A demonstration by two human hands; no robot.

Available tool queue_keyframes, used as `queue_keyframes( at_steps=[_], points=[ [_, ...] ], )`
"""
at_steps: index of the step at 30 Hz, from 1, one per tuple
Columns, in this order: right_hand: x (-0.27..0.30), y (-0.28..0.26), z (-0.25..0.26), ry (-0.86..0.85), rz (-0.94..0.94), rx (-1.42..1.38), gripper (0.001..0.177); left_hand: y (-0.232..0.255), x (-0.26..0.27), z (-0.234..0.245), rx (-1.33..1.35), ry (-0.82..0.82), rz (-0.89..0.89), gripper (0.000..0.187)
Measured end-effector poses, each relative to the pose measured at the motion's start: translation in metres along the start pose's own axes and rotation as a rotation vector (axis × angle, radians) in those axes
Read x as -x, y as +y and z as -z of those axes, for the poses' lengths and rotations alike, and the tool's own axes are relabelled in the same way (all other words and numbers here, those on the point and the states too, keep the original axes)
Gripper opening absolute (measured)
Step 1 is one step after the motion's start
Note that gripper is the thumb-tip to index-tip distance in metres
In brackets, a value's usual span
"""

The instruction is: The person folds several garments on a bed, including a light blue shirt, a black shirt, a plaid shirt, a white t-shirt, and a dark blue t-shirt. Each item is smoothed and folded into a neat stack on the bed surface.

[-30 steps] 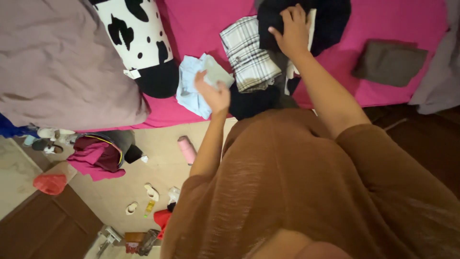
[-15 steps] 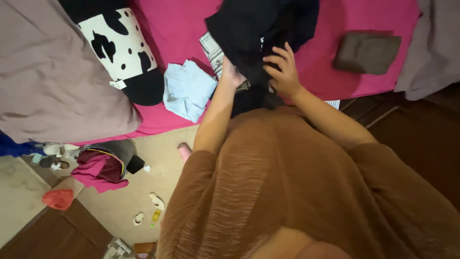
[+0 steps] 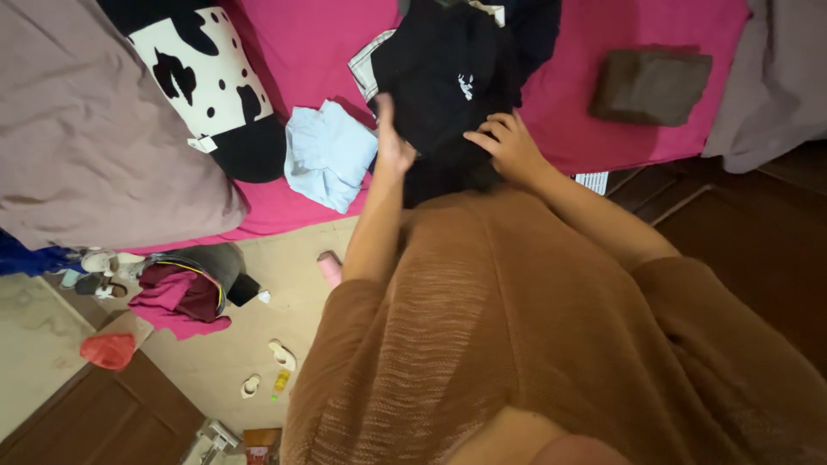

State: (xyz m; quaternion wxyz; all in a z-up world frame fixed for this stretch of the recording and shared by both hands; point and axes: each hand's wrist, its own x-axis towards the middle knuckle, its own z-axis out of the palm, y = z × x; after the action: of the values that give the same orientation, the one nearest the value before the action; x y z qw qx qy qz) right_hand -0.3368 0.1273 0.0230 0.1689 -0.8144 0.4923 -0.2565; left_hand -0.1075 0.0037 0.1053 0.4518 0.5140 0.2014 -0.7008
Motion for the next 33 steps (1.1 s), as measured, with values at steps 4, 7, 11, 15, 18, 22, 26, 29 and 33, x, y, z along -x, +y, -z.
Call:
queue_keyframes(
  at_steps=[4,7,11,15,18,22,26,29,33],
  points=[
    [-0.009,0.004,0.007,-0.249,-0.078,0.061,0.068,-0.014,-0.059,0.043,-0.623,-0.006,-0.08,0.072],
    [-0.02,0.001,0.014,-0.313,-0.063,0.102,0.068,-0.028,-0.101,0.066,-1.031,0.035,-0.342,0.056],
    [-0.03,0.002,0.024,-0.419,-0.075,0.109,0.065,-0.042,-0.109,0.078,-1.35,0.065,-0.639,0.039],
    [-0.026,0.011,0.023,-0.415,-0.108,0.071,0.065,-0.035,-0.093,0.078,-1.362,0.007,-0.72,0.029],
    [-0.03,0.015,0.026,-0.159,-0.14,-0.144,0.066,-0.035,-0.063,0.058,-1.371,-0.15,-0.846,0.032],
    [-0.073,-0.003,0.065,-0.039,-0.148,-0.283,0.066,-0.025,-0.064,0.044,-1.16,-0.299,-0.655,0.037],
    [-0.124,-0.018,0.086,0.046,-0.119,-0.412,0.049,-0.005,-0.061,0.036,-0.943,-0.047,-0.473,0.042],
    [-0.147,-0.026,0.074,-0.07,-0.036,-0.62,0.06,0.013,-0.08,0.056,-0.327,0.088,-0.082,0.046],
    [-0.138,-0.001,0.038,0.233,-0.09,-0.45,0.039,0.023,-0.088,0.092,-0.155,0.105,0.086,0.057]
  ],
)
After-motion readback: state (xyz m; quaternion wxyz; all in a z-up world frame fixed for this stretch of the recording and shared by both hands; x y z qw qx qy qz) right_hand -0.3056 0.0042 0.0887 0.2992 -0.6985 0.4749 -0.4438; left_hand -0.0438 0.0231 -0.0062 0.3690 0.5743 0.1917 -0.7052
